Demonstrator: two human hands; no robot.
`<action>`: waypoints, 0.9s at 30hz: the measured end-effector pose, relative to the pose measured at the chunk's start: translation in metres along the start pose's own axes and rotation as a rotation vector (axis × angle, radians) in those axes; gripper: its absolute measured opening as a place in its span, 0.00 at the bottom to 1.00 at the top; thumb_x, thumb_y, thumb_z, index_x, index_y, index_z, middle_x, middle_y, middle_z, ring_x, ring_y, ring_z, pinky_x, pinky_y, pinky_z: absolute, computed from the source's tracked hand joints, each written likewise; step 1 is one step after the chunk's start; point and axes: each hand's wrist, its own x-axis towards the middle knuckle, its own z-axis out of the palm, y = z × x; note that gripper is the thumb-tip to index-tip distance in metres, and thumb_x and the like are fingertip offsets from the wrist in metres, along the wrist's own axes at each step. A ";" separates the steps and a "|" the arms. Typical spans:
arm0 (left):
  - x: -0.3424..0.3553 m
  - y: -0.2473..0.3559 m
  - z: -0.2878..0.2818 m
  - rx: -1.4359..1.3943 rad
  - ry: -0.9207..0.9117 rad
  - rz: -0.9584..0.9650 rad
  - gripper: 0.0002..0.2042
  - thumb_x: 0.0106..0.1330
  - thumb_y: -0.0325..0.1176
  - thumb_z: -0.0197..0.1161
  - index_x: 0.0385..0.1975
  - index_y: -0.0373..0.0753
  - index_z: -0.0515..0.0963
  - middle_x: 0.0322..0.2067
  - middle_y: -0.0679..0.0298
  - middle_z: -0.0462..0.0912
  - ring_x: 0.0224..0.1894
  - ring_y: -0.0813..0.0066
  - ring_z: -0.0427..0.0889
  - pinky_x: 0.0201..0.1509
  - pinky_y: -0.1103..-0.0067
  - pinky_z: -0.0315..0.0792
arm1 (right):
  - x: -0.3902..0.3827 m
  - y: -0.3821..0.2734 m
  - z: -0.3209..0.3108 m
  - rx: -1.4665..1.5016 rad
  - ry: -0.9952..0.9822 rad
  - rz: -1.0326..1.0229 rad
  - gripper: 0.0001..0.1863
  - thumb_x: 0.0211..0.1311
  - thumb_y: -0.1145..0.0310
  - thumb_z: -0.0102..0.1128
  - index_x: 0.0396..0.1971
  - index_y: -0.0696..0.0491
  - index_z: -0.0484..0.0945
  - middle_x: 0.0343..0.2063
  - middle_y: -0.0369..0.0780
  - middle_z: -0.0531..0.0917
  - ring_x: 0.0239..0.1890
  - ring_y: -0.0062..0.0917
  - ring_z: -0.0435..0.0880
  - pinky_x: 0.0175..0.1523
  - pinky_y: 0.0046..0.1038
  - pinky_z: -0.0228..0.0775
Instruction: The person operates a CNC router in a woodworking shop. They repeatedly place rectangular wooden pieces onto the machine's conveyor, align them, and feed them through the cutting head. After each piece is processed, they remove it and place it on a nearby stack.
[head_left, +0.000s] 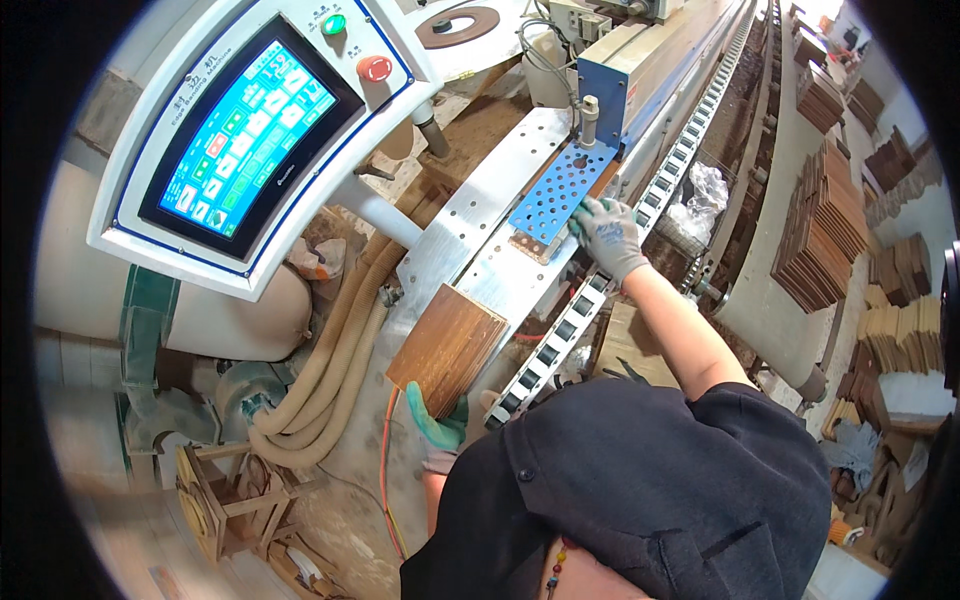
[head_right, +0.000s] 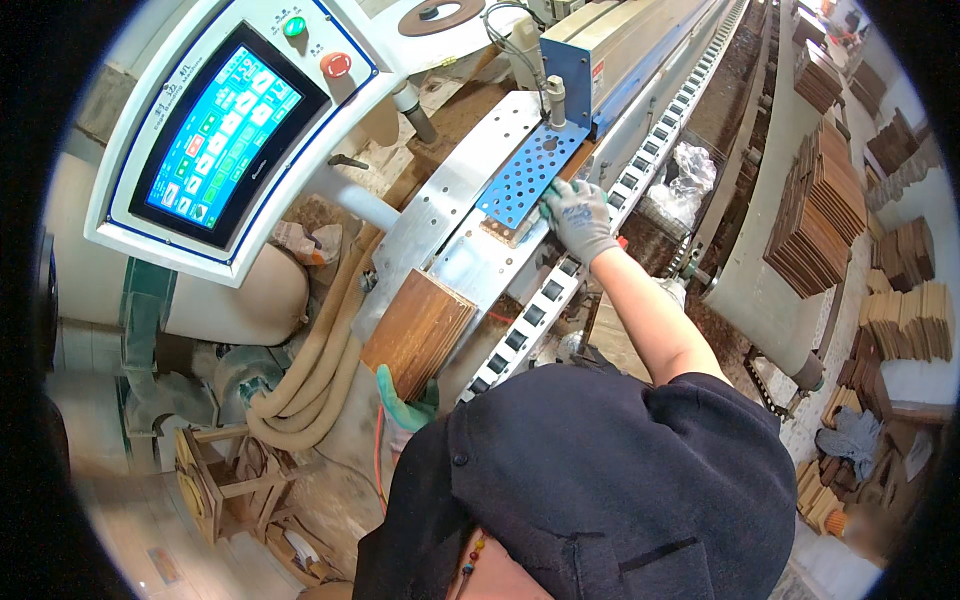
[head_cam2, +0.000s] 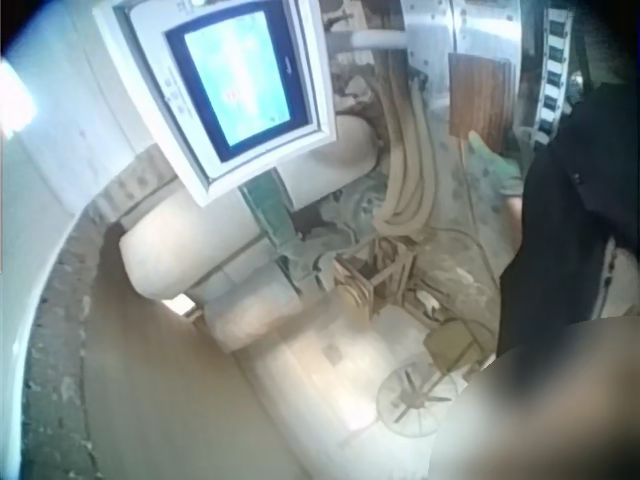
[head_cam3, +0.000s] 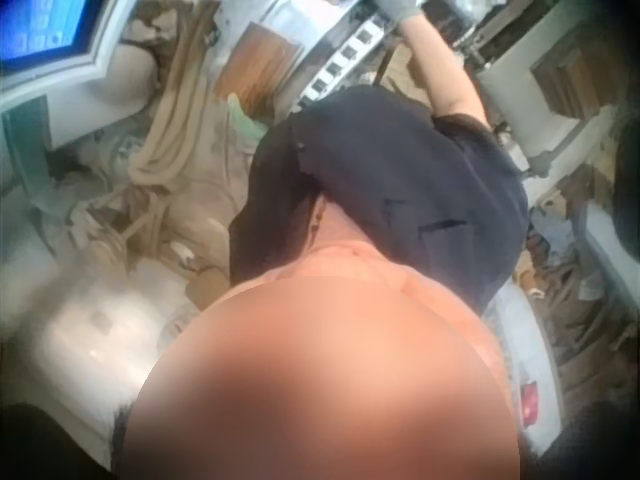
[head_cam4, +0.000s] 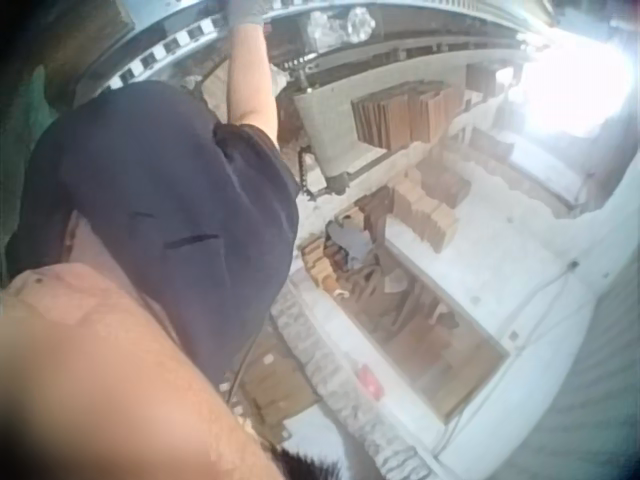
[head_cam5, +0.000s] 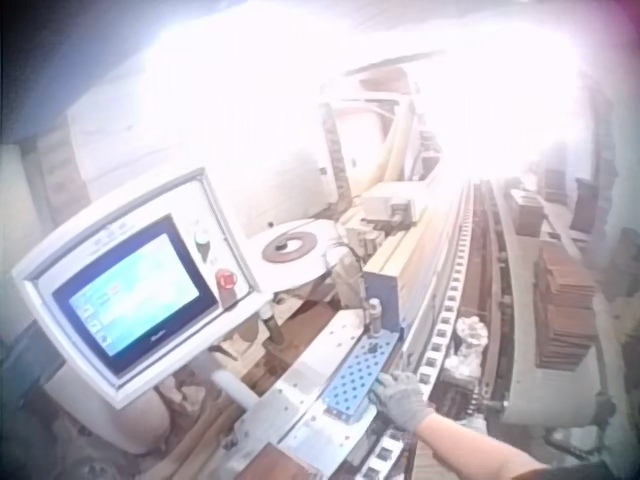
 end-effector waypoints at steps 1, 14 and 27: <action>0.002 -0.004 -0.002 0.060 -0.049 0.055 0.31 0.68 0.53 0.63 0.67 0.45 0.66 0.58 0.60 0.77 0.50 0.68 0.82 0.40 0.75 0.84 | 0.003 0.004 0.004 -0.023 0.005 0.026 0.14 0.68 0.51 0.59 0.47 0.39 0.84 0.57 0.36 0.82 0.54 0.32 0.80 0.57 0.37 0.69; 0.019 -0.011 -0.014 -0.546 -0.171 -0.327 0.28 0.73 0.45 0.61 0.69 0.43 0.63 0.62 0.62 0.71 0.60 0.70 0.76 0.54 0.74 0.81 | -0.050 -0.117 -0.050 1.206 -0.583 0.091 0.29 0.72 0.56 0.58 0.70 0.49 0.70 0.48 0.44 0.86 0.43 0.22 0.84 0.52 0.28 0.77; 0.008 -0.033 -0.016 -1.044 -0.045 -0.536 0.34 0.67 0.29 0.63 0.72 0.45 0.54 0.63 0.56 0.68 0.60 0.67 0.76 0.60 0.73 0.75 | -0.027 -0.020 -0.023 1.810 -0.323 0.845 0.25 0.73 0.77 0.52 0.68 0.54 0.69 0.32 0.32 0.79 0.26 0.20 0.82 0.31 0.22 0.77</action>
